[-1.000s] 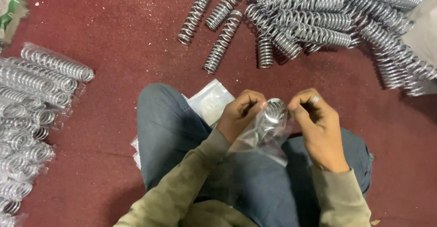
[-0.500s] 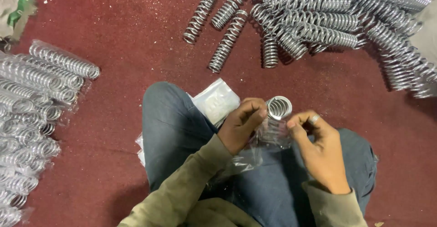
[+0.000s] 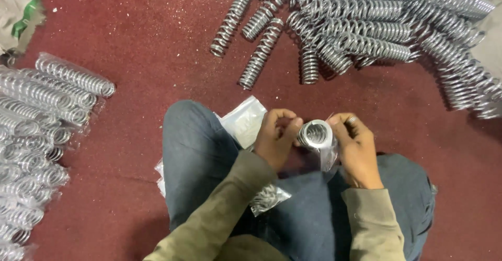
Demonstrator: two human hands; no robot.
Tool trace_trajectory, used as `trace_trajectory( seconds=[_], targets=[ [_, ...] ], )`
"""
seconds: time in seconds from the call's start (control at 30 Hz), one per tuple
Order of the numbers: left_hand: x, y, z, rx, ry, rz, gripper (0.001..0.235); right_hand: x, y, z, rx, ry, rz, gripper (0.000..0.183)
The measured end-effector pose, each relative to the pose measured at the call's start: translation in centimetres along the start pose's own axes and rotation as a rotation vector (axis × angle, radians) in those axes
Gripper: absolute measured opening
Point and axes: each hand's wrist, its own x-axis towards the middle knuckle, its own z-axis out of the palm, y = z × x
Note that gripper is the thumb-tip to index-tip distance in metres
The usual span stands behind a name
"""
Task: The person places metal springs into plastic bags by hand and stacks the filled bags.
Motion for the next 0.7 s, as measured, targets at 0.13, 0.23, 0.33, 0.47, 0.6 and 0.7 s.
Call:
trace_trajectory(
  seconds=[0.13,0.23,0.33,0.47,0.6,0.7],
  targets=[
    [-7.2,3.4,1.0,0.057,-0.042,0.337,0.048,-1.7,-2.4,-0.9,-0.058,0.036,-0.155,0.015],
    [-7.3,3.1,0.8,-0.125,-0.183,0.434,0.042,-2.2,-3.1,-0.9,-0.105,0.015,-0.161,0.013],
    [-4.4,1.6,0.6,-0.316,-0.095,0.194,0.032,-2.2,-3.9,-0.3,-0.123,0.014,-0.076,0.016],
    [-1.4,-1.5,1.5,-0.392,0.001,0.087,0.023,1.2,-1.9,-0.9,-0.15,-0.009,-0.086,0.017],
    [-0.8,-3.1,1.7,-0.283,0.109,-0.003,0.03,2.9,-2.9,-0.1,-0.224,-0.144,0.024,0.02],
    [-2.8,-2.2,2.6,-0.327,0.08,-0.029,0.035,4.7,-3.8,-0.1,-0.277,-0.295,0.05,0.02]
  ],
)
